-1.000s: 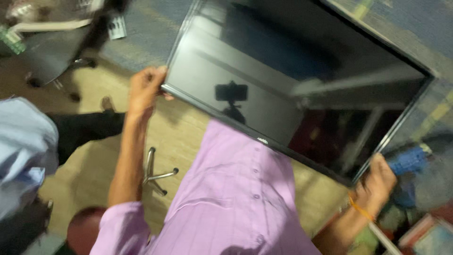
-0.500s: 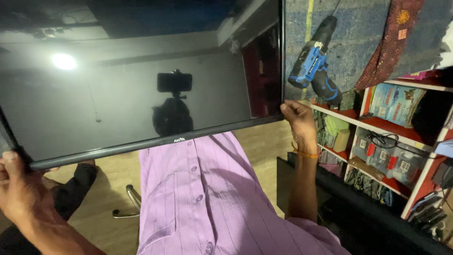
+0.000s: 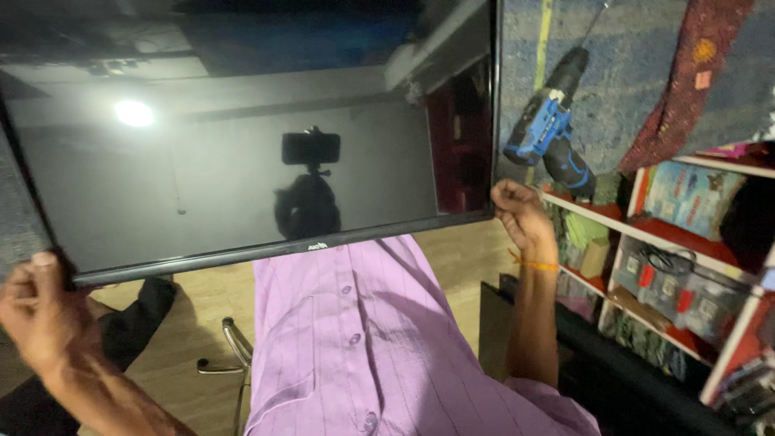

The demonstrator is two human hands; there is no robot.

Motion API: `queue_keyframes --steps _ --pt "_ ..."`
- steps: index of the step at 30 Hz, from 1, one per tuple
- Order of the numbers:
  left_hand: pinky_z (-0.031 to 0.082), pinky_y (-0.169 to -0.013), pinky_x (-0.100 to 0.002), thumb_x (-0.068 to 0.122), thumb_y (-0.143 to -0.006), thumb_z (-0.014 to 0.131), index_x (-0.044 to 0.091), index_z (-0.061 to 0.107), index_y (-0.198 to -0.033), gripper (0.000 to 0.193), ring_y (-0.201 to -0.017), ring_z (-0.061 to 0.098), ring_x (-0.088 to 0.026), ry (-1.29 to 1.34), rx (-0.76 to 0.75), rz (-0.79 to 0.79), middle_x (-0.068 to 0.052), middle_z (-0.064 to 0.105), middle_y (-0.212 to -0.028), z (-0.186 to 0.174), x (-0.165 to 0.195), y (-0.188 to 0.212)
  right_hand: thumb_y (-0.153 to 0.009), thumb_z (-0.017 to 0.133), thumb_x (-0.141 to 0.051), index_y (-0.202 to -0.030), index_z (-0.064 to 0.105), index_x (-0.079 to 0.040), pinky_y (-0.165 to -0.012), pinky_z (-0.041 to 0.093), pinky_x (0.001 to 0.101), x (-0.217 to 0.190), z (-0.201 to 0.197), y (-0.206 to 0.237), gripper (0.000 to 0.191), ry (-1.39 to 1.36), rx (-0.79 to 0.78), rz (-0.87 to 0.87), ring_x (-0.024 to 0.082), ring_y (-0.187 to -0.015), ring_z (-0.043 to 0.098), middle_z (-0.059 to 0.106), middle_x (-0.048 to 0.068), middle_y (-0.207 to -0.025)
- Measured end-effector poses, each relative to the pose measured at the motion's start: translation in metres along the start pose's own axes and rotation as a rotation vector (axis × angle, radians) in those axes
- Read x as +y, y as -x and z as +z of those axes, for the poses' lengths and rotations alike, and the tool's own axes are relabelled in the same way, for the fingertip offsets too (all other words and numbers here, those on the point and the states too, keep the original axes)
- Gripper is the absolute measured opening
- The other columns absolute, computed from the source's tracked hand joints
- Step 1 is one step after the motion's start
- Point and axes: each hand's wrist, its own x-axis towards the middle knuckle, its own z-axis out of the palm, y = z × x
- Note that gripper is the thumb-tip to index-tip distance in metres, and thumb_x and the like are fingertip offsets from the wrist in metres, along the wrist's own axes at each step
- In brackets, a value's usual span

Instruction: The person removes the outer frame from a flat-screen television, wipes the frame with a cloth, and sets it aside. They then flip the television over on the workbench and use a cordless drill to unscrew and open the back panel, exposing the internal circuit boards.

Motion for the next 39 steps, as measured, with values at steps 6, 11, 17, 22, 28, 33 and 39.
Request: queue_keyframes --steps 6,11,17,22,28,33,39 --pt "0.046 -0.076 -0.037 0.014 -0.116 0.061 -0.003 0.058 -0.095 0.028 -0.082 0.049 -0.013 -0.378 0.099 0.005 -0.006 0.053 -0.087 0.061 0.035 -0.003 -0.105 0.066 -0.02 -0.129 0.067 -0.004 -0.082 0.051 0.0269 -0.056 0.063 0.006 0.029 0.653 0.29 -0.43 0.011 -0.095 0.064 0.069 0.002 -0.11" --pt "0.051 -0.094 -0.046 0.018 -0.114 0.054 -0.01 0.062 -0.133 0.035 -0.11 0.067 -0.041 -0.973 -0.007 0.325 -0.029 0.068 -0.119 0.118 0.066 -0.038 -0.114 0.062 -0.018 -0.134 0.067 -0.001 -0.092 0.05 0.034 -0.144 0.175 -0.026 0.027 0.876 0.267 -0.872 0.022 -0.103 0.061 0.067 0.012 -0.112" --pt "0.051 -0.083 -0.046 0.026 -0.112 0.055 -0.005 0.064 -0.126 0.035 -0.095 0.067 -0.039 -0.841 -0.018 0.483 -0.026 0.069 -0.103 0.206 0.085 -0.157 -0.107 0.065 -0.015 -0.128 0.069 -0.002 -0.085 0.053 0.0367 -0.203 0.368 -0.109 0.026 0.965 -0.333 -1.174 0.033 -0.094 0.067 0.068 0.017 -0.107" --pt "0.035 -0.062 -0.036 0.033 -0.116 0.061 -0.003 0.063 -0.106 0.038 -0.072 0.044 -0.016 -0.257 -0.144 0.058 -0.004 0.051 -0.085 0.257 0.136 -0.219 -0.104 0.065 -0.016 -0.122 0.069 0.002 -0.094 0.052 0.0471 -0.221 0.531 -0.143 0.026 0.917 -0.516 -1.679 0.043 -0.106 0.065 0.07 0.02 -0.114" --pt "0.058 -0.072 -0.028 0.022 -0.106 0.059 0.0 0.073 -0.109 0.026 -0.079 0.07 -0.012 0.022 -0.329 0.022 -0.005 0.076 -0.096 0.283 0.178 -0.215 -0.098 0.068 -0.029 -0.093 0.074 0.0 -0.068 0.052 0.0436 -0.235 0.604 -0.116 0.03 0.978 -0.649 -1.095 0.03 -0.066 0.065 0.065 0.019 -0.071" --pt "0.059 -0.071 -0.03 0.02 -0.106 0.058 -0.002 0.072 -0.104 0.026 -0.077 0.07 -0.014 0.178 -0.352 -0.001 -0.007 0.076 -0.092 0.289 0.19 -0.206 -0.1 0.074 -0.032 -0.084 0.07 0.001 -0.057 0.046 0.0371 -0.242 0.612 -0.111 0.037 1.023 -0.755 -1.052 0.013 -0.059 0.053 0.055 0.012 -0.061" --pt "0.056 -0.063 -0.028 0.016 -0.104 0.062 -0.001 0.073 -0.1 0.021 -0.07 0.068 -0.012 0.15 -0.272 0.006 -0.006 0.075 -0.086 0.29 0.189 -0.209 -0.098 0.075 -0.029 -0.079 0.073 -0.005 -0.05 0.038 0.028 -0.241 0.615 -0.121 0.03 0.804 -0.909 -0.536 0.004 -0.056 0.048 0.06 -0.007 -0.065"
